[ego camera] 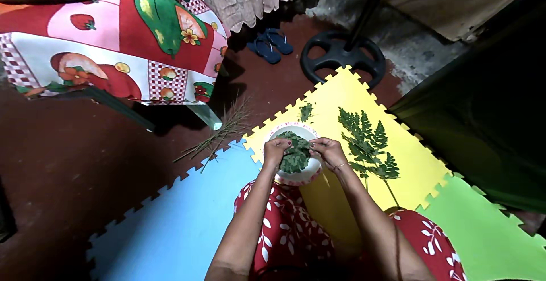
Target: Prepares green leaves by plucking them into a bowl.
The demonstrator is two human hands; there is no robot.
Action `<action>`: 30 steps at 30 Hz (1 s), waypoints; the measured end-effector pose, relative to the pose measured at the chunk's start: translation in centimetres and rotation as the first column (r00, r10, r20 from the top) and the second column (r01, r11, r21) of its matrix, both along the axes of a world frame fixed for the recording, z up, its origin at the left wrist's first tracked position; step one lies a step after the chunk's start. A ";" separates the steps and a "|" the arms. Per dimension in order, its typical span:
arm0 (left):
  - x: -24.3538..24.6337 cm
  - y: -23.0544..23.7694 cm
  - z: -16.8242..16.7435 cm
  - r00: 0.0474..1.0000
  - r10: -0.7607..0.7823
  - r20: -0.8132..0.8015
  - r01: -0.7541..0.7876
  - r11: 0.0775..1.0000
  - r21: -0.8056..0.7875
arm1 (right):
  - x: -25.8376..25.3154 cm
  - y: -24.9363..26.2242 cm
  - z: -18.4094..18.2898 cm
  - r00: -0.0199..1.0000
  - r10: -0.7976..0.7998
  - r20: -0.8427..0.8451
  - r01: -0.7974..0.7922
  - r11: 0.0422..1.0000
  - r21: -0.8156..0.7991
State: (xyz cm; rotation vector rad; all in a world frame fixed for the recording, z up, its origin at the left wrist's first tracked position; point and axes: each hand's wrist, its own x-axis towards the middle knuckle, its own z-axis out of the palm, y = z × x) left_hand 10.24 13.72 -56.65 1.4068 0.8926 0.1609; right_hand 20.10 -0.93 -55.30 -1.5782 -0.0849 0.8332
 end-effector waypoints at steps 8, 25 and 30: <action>0.6 -1.8 0.3 0.998 0.045 0.051 -0.051 0.991 0.121 | -2.1 2.0 0.1 0.996 0.049 -0.078 -0.052 0.998 -0.039; -0.4 -0.4 1.5 0.973 -0.227 -0.050 0.232 0.963 0.140 | -0.3 0.8 -0.4 1.000 0.005 0.008 -0.004 0.995 -0.098; -0.4 0.2 0.7 0.942 -0.322 -0.096 0.334 0.928 0.163 | 0.2 0.6 -0.5 0.997 -0.070 -0.041 0.066 0.994 -0.084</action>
